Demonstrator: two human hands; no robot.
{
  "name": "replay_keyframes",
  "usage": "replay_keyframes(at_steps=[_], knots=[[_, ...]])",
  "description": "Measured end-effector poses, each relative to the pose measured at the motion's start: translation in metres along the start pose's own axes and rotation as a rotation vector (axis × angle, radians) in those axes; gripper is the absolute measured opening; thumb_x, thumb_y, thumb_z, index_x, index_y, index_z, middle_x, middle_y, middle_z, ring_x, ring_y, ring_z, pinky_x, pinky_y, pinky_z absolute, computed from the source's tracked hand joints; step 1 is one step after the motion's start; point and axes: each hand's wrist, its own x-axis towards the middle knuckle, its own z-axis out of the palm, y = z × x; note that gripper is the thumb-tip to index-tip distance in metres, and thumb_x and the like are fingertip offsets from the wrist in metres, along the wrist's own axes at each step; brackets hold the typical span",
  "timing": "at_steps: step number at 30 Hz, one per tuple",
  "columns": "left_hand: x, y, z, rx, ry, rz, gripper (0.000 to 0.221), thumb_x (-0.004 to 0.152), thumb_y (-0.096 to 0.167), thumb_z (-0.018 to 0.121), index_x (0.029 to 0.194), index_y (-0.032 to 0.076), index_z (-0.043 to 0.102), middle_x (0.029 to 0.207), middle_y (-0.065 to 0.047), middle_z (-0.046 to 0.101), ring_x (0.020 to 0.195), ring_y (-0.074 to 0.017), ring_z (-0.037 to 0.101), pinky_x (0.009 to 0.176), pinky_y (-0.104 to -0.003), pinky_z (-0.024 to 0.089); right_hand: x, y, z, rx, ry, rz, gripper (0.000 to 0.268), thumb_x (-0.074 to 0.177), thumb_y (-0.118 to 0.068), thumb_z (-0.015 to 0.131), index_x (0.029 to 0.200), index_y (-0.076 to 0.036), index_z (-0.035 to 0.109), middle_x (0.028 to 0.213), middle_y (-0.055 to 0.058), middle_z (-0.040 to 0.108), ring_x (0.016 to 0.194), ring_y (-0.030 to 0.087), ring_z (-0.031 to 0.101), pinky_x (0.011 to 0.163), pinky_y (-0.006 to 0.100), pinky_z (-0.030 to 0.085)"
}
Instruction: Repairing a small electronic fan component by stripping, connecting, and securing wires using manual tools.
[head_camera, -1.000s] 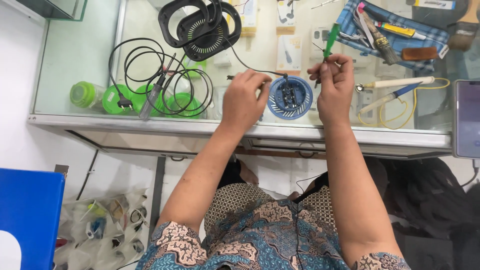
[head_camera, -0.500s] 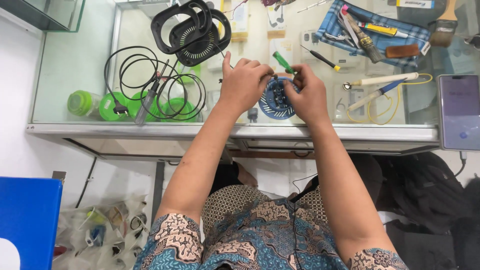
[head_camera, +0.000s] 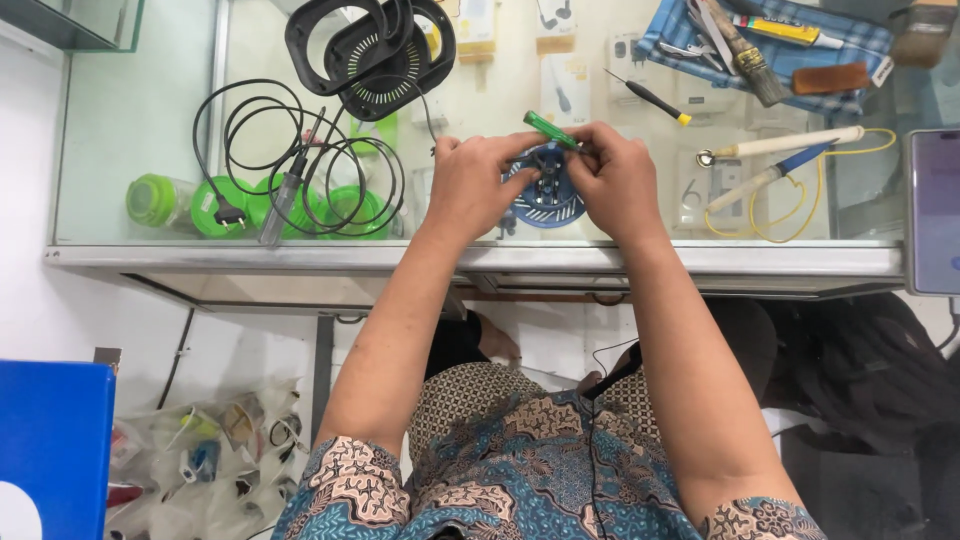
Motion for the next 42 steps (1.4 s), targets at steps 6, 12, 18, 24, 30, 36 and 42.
replay_keyframes(at_steps=[6, 12, 18, 24, 30, 36, 42], knots=[[0.013, -0.011, -0.001, 0.164, -0.043, 0.116, 0.010, 0.096, 0.038, 0.069, 0.104, 0.034, 0.064, 0.082, 0.009, 0.058, 0.090, -0.0176, 0.064, 0.095, -0.045, 0.041, 0.002, -0.009, -0.003, 0.026, 0.005, 0.008, 0.018, 0.092, -0.017, 0.075, 0.104, -0.030, 0.075, 0.052, -0.008, 0.044, 0.056, 0.015, 0.055, 0.080, 0.026, 0.045], [0.015, -0.006, 0.007, -0.088, -0.046, 0.010, 0.007, 0.099, 0.024, 0.065, 0.104, 0.029, 0.064, 0.101, 0.008, 0.062, 0.098, -0.0203, 0.068, 0.090, -0.043, 0.049, 0.004, -0.026, -0.014, 0.106, -0.005, 0.020, 0.018, 0.090, -0.012, 0.074, 0.102, -0.026, 0.077, 0.051, -0.006, 0.041, 0.051, 0.014, 0.050, 0.071, 0.026, 0.046], [0.013, 0.004, 0.008, -0.104, -0.024, -0.050, 0.009, 0.102, 0.024, 0.059, 0.106, 0.031, 0.061, 0.101, 0.008, 0.061, 0.100, -0.0185, 0.071, 0.089, -0.041, 0.054, 0.004, -0.029, -0.016, 0.112, 0.008, -0.006, 0.017, 0.091, -0.010, 0.074, 0.101, -0.024, 0.077, 0.049, -0.007, 0.040, 0.050, 0.013, 0.051, 0.073, 0.022, 0.043], [0.014, -0.003, 0.018, -0.160, 0.020, -0.083, 0.006, 0.102, 0.022, 0.059, 0.106, 0.026, 0.061, 0.098, 0.003, 0.064, 0.096, -0.0231, 0.071, 0.086, -0.042, 0.056, 0.002, -0.027, -0.015, 0.118, -0.003, 0.042, 0.015, 0.091, -0.012, 0.075, 0.100, -0.024, 0.078, 0.049, -0.006, 0.045, 0.051, 0.014, 0.054, 0.068, 0.027, 0.047], [0.018, -0.006, 0.019, -0.223, 0.014, -0.140, 0.004, 0.097, 0.024, 0.061, 0.101, 0.022, 0.061, 0.093, 0.001, 0.065, 0.080, -0.0221, 0.069, 0.078, -0.044, 0.055, 0.002, -0.017, -0.011, 0.106, -0.004, 0.014, 0.015, 0.091, -0.012, 0.076, 0.101, -0.023, 0.078, 0.051, -0.006, 0.048, 0.052, 0.016, 0.055, 0.069, 0.028, 0.048], [0.018, 0.009, -0.010, -0.124, -0.075, 0.017, 0.008, 0.096, 0.019, 0.057, 0.097, 0.012, 0.060, 0.096, -0.004, 0.057, 0.090, -0.0272, 0.059, 0.074, -0.043, 0.046, 0.002, -0.040, -0.023, 0.072, -0.057, -0.032, 0.030, 0.090, -0.004, 0.060, 0.107, -0.023, 0.075, 0.075, -0.011, 0.066, 0.056, 0.013, 0.036, 0.077, 0.028, 0.038], [0.025, 0.004, -0.012, -0.099, -0.184, -0.072, 0.015, 0.095, 0.026, 0.055, 0.093, 0.013, 0.062, 0.094, -0.005, 0.063, 0.091, -0.0269, 0.061, 0.074, -0.044, 0.045, 0.002, -0.040, -0.024, 0.081, -0.058, -0.025, 0.032, 0.091, -0.005, 0.060, 0.109, -0.024, 0.077, 0.063, -0.008, 0.051, 0.057, 0.013, 0.033, 0.075, 0.027, 0.038]])
